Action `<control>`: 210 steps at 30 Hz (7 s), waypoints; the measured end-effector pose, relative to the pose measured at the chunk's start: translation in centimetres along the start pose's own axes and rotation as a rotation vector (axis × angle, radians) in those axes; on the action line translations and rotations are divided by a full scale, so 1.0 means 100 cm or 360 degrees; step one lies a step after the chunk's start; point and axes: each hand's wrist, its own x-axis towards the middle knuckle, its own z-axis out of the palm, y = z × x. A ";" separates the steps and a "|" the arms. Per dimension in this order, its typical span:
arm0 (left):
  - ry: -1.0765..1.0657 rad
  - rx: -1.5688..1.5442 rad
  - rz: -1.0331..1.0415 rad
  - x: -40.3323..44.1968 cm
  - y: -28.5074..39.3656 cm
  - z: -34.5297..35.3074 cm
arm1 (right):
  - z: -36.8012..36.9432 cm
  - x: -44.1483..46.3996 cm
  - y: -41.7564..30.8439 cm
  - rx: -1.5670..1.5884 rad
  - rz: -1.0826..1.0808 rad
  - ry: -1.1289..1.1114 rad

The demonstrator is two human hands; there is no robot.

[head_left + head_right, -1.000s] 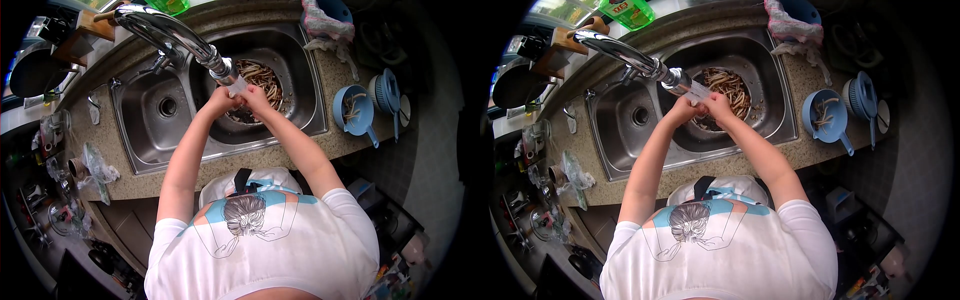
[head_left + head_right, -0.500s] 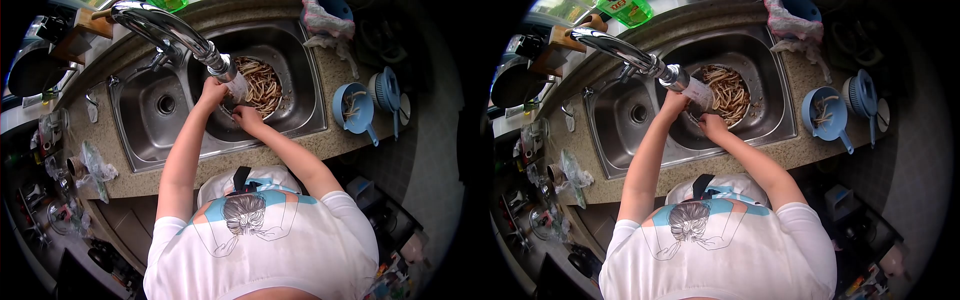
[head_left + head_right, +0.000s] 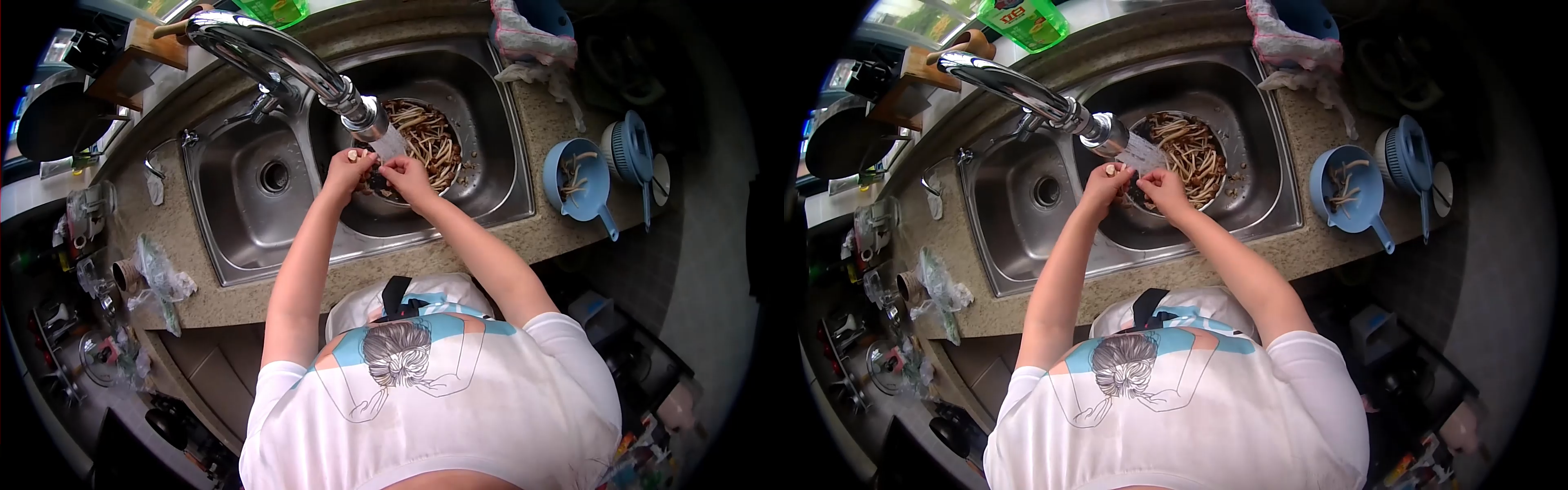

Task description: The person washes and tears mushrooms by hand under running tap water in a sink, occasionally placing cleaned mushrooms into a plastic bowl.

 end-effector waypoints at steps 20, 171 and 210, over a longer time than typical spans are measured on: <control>-0.0545 0.0567 -0.0172 -0.018 0.033 0.014 | -0.031 -0.017 -0.067 -0.1323 -0.0863 -0.0231; -0.0283 0.0818 0.0566 -0.004 0.029 0.019 | -0.025 -0.006 -0.108 -0.1437 -0.1069 -0.0379; -0.0047 0.0169 0.0395 0.014 0.019 0.035 | -0.030 -0.039 0.004 -0.1823 -0.0229 -0.0256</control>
